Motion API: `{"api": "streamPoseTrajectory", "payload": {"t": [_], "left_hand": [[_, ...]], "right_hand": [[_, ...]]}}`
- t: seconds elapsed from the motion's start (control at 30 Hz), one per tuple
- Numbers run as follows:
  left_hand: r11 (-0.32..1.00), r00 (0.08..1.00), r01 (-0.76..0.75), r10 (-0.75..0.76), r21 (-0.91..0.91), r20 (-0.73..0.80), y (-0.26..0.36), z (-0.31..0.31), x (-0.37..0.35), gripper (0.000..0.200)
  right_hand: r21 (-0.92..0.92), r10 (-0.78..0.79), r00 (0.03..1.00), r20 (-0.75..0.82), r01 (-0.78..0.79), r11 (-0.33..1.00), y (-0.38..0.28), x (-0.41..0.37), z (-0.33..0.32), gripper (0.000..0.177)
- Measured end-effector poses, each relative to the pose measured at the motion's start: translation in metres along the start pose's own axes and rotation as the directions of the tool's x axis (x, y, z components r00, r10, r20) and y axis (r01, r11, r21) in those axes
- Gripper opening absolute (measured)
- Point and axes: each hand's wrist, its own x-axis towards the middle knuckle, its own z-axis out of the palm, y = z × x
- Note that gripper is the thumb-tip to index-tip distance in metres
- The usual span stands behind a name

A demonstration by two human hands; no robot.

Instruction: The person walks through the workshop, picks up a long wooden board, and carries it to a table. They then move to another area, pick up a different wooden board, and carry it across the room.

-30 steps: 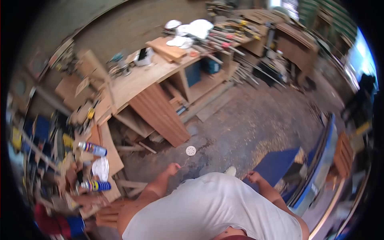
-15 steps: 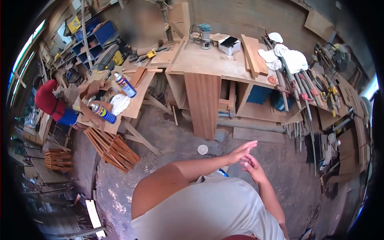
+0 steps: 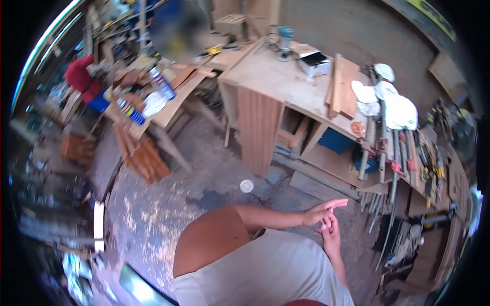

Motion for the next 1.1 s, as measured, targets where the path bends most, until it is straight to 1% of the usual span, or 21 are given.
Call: {"api": "streamPoseTrajectory", "payload": {"t": [0.07, 0.13, 0.17, 0.23, 0.27, 0.33, 0.37, 0.4, 0.43, 0.47, 0.5, 0.57, 0.6, 0.63, 0.7, 0.77, 0.87, 0.93, 1.0, 1.07, 1.1], "left_hand": [[0.980, 0.979, -0.106, 0.132, 0.166, -0.153, -0.005, 0.005, -0.006, 0.076], [0.963, 0.937, -0.139, 0.203, 0.231, -0.283, 0.002, 0.021, -0.023, 0.075], [0.954, 0.896, -0.161, 0.248, 0.252, -0.369, 0.002, 0.034, -0.034, 0.075], [0.887, 0.798, -0.193, 0.390, 0.419, -0.460, -0.005, 0.045, -0.059, 0.075], [0.864, 0.737, -0.199, 0.443, 0.463, -0.510, -0.006, 0.054, -0.075, 0.075], [0.771, 0.581, -0.174, 0.582, 0.613, -0.568, 0.003, 0.079, -0.107, 0.076], [0.743, 0.529, -0.171, 0.623, 0.647, -0.576, 0.008, 0.094, -0.127, 0.076], [0.758, 0.485, -0.182, 0.623, 0.626, -0.614, 0.011, 0.108, -0.147, 0.076], [0.770, 0.440, -0.202, 0.624, 0.606, -0.646, 0.012, 0.118, -0.165, 0.076], [0.647, 0.332, -0.162, 0.747, 0.745, -0.576, 0.003, 0.112, -0.183, 0.078], [0.610, 0.267, -0.156, 0.783, 0.777, -0.561, 0.002, 0.120, -0.198, 0.078], [0.609, 0.206, -0.249, 0.793, 0.753, -0.573, 0.007, 0.140, -0.235, 0.079], [0.598, 0.175, -0.228, 0.801, 0.768, -0.572, 0.011, 0.145, -0.257, 0.079], [0.574, 0.119, -0.211, 0.818, 0.791, -0.562, 0.013, 0.148, -0.281, 0.079], [0.538, 0.058, -0.159, 0.842, 0.828, -0.536, 0.024, 0.162, -0.329, 0.078], [0.518, -0.022, -0.120, 0.851, 0.847, -0.524, 0.035, 0.177, -0.376, 0.077], [0.523, -0.052, -0.084, 0.848, 0.848, -0.528, 0.047, 0.191, -0.434, 0.078], [0.499, -0.115, -0.071, 0.856, 0.864, -0.504, 0.052, 0.199, -0.460, 0.079], [0.481, -0.168, -0.065, 0.858, 0.874, -0.485, 0.053, 0.201, -0.484, 0.080], [0.486, -0.245, 0.055, 0.853, 0.872, -0.460, 0.050, 0.196, -0.509, 0.083], [0.481, -0.265, 0.055, 0.852, 0.875, -0.451, 0.049, 0.191, -0.519, 0.083]], "right_hand": [[-0.001, 0.018, 0.987, 0.158, -0.018, 1.000, 0.000, 0.007, -0.015, 0.047], [-0.035, 0.052, 0.925, 0.376, -0.042, 0.998, 0.009, 0.017, -0.021, 0.050], [-0.042, 0.060, 0.896, 0.439, -0.047, 0.998, 0.008, 0.018, -0.020, 0.050], [-0.038, 0.119, 0.759, 0.640, -0.124, 0.992, 0.005, 0.025, -0.007, 0.048], [-0.076, 0.147, 0.679, 0.719, -0.133, 0.988, 0.010, 0.029, 0.002, 0.048], [-0.123, 0.181, 0.547, 0.818, -0.142, 0.982, 0.002, 0.019, 0.035, 0.048], [-0.143, 0.193, 0.467, 0.863, -0.141, 0.980, 0.002, 0.014, 0.053, 0.047], [-0.153, 0.182, 0.378, 0.907, -0.106, 0.982, 0.008, 0.012, 0.069, 0.048], [-0.175, 0.193, 0.320, 0.928, -0.082, 0.981, 0.010, 0.009, 0.085, 0.048], [-0.226, 0.230, 0.241, 0.943, -0.044, 0.973, 0.013, 0.005, 0.103, 0.049], [-0.274, 0.270, 0.158, 0.950, -0.001, 0.962, 0.016, 0.000, 0.123, 0.050], [-0.326, 0.325, 0.037, 0.945, 0.041, 0.944, 0.024, -0.009, 0.166, 0.051], [-0.357, 0.357, 0.012, 0.934, 0.048, 0.933, 0.023, -0.019, 0.188, 0.051], [-0.389, 0.390, -0.004, 0.921, 0.050, 0.920, 0.027, -0.030, 0.211, 0.051], [-0.412, 0.418, -0.100, 0.903, 0.070, 0.908, 0.039, -0.051, 0.264, 0.052], [-0.370, 0.385, -0.200, 0.901, 0.112, 0.922, 0.050, -0.071, 0.313, 0.055], [-0.361, 0.387, -0.306, 0.870, 0.140, 0.922, 0.070, -0.093, 0.374, 0.056], [-0.365, 0.393, -0.362, 0.845, 0.148, 0.919, 0.079, -0.108, 0.407, 0.056], [-0.444, 0.463, -0.401, 0.791, 0.145, 0.884, 0.085, -0.118, 0.436, 0.056], [-0.446, 0.478, -0.448, 0.756, 0.181, 0.876, 0.102, -0.117, 0.463, 0.056], [-0.445, 0.488, -0.479, 0.730, 0.208, 0.871, 0.111, -0.116, 0.476, 0.056]]}}
